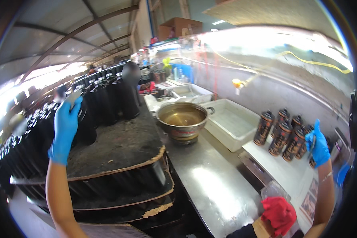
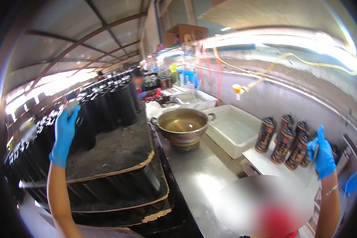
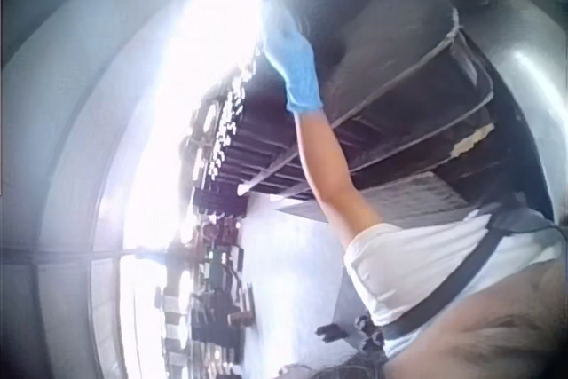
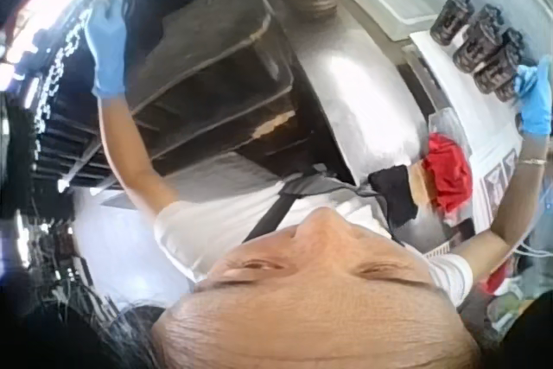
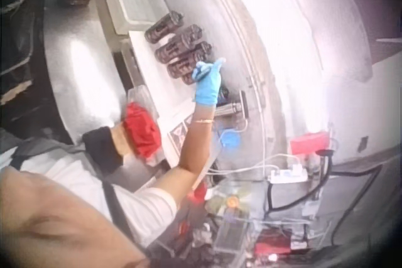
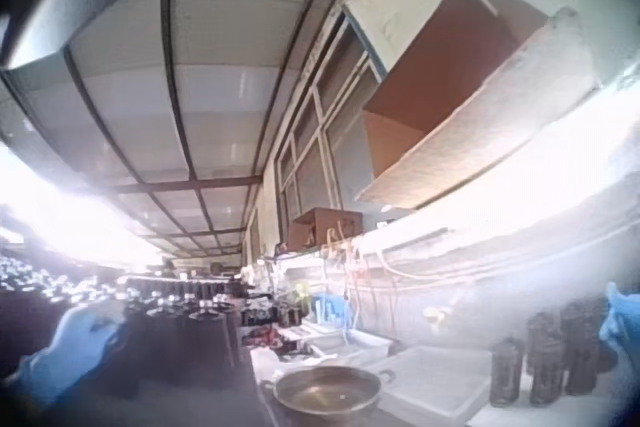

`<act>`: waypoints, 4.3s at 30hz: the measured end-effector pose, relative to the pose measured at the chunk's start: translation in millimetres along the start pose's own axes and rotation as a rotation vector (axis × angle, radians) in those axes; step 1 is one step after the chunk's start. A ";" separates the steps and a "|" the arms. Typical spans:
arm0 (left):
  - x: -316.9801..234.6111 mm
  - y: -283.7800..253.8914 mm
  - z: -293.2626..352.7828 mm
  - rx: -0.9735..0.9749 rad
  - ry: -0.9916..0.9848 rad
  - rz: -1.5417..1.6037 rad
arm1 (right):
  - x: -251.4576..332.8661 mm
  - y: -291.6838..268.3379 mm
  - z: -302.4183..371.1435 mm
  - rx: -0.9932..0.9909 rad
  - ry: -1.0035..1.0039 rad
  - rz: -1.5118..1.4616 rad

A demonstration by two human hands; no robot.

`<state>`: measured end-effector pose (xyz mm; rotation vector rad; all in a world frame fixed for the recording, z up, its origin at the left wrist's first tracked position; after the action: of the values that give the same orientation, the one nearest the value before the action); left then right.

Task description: The person applies decorative labels to cylindrical black cans. They peel a label from a backing sheet, align it on the can, and smooth it down with a green cloth. The person repeats this process for multiple cans, handling them one at a time.

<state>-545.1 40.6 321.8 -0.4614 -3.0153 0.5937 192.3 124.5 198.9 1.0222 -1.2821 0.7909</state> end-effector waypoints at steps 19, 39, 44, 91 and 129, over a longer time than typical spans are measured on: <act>-506.7 217.3 176.5 1.249 -0.078 1.728 | -10.6 -166.0 216.3 -0.318 0.149 0.330; -504.4 228.6 298.3 1.463 -0.497 1.792 | -122.0 -378.5 199.0 -1.074 0.628 1.301; -496.5 237.4 293.9 1.659 -0.635 1.734 | -117.7 -387.1 163.9 -1.202 0.737 1.086; -475.1 204.8 248.5 1.478 -0.627 2.207 | -124.8 -54.5 284.4 0.011 0.348 0.129; -484.4 251.8 260.0 1.467 -0.607 1.518 | -194.7 -39.0 311.4 -0.208 0.528 0.236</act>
<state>-34.7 25.2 -2.2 -2.3070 -0.9148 2.7007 81.7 -164.2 -3.2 0.4527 -1.0048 1.0034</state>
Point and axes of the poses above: each hand's wrist, its own z-axis away from the middle knuckle, its own y-axis out of the palm, x = y × z, the point moved 2 cm from there along -z, towards the middle knuckle, and after that the axes turned 10 degrees about y, right-handed, at the moved point
